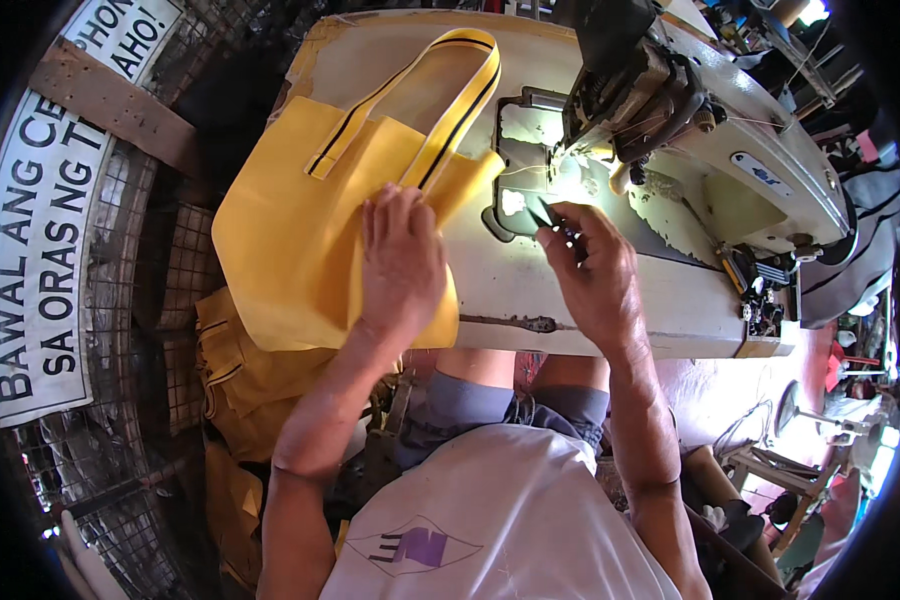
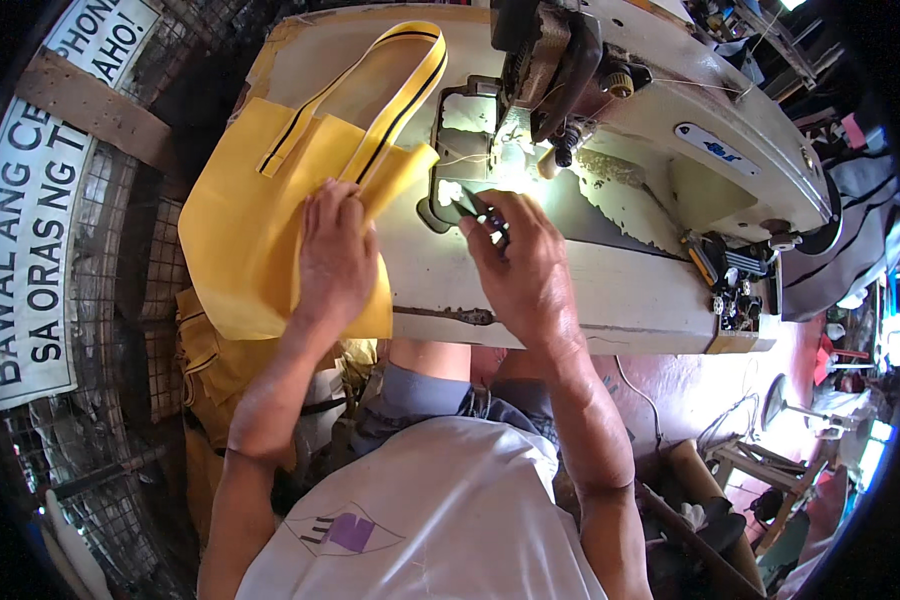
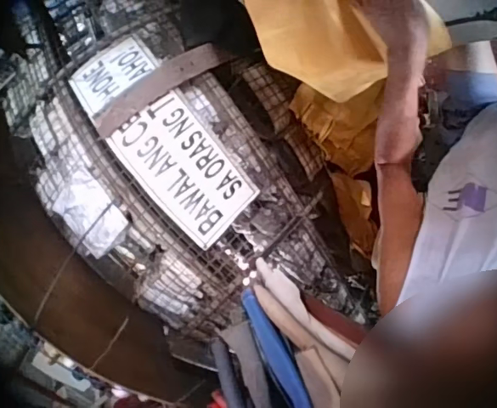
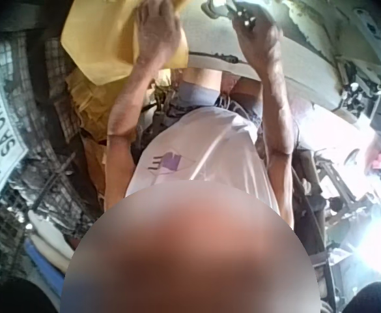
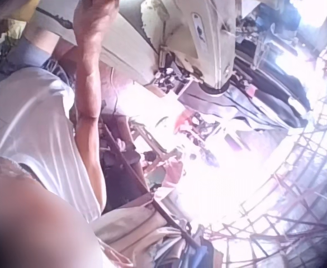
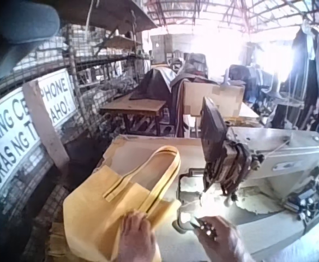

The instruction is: Sewing components of a yellow fabric bag together using an industrial sewing machine.

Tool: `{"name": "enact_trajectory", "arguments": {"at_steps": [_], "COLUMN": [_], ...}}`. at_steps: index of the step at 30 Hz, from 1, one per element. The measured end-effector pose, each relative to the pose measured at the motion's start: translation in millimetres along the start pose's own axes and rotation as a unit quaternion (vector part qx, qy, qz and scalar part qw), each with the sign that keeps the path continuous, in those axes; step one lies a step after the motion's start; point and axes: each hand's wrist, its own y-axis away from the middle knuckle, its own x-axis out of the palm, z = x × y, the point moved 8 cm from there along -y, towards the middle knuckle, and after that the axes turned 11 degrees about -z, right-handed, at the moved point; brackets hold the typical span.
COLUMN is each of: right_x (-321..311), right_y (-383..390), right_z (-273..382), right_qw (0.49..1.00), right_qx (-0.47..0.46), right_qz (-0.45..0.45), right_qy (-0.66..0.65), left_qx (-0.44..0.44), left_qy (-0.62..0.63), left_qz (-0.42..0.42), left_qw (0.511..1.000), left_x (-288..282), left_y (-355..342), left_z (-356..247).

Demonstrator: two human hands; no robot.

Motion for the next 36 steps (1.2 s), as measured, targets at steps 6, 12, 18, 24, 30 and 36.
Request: {"name": "enact_trajectory", "arguments": {"at_steps": [6, 12, 18, 24, 30, 36], "right_x": [38, 78, 99, 86, 149, 155], "right_y": [1, -16, -40, -20, -6, -29], "right_z": [30, 67, 88, 66, 89, 106], "right_qw": [0.996, 0.984, 0.975, 0.983, 0.953, 0.94], "right_qx": [-0.066, -0.151, -0.193, -0.091, 0.004, 0.02], "right_qz": [0.045, 0.007, 0.048, -0.059, -0.022, -0.055], "right_qy": [0.032, 0.092, 0.102, -0.148, -0.301, -0.337], "left_qx": [-0.425, -0.464, -0.49, -0.459, -0.434, -0.419], "left_qy": [0.499, 0.495, 0.507, 0.528, 0.481, 0.459], "left_qz": [-0.079, -0.066, -0.094, -0.12, -0.175, -0.177], "left_qw": [0.751, 0.731, 0.703, 0.704, 0.741, 0.763], "left_x": [-21, -28, -28, -79, -125, -134], "left_y": [7, 14, 16, 0, -14, -14], "left_z": [87, 88, 92, 117, 108, 102]}}
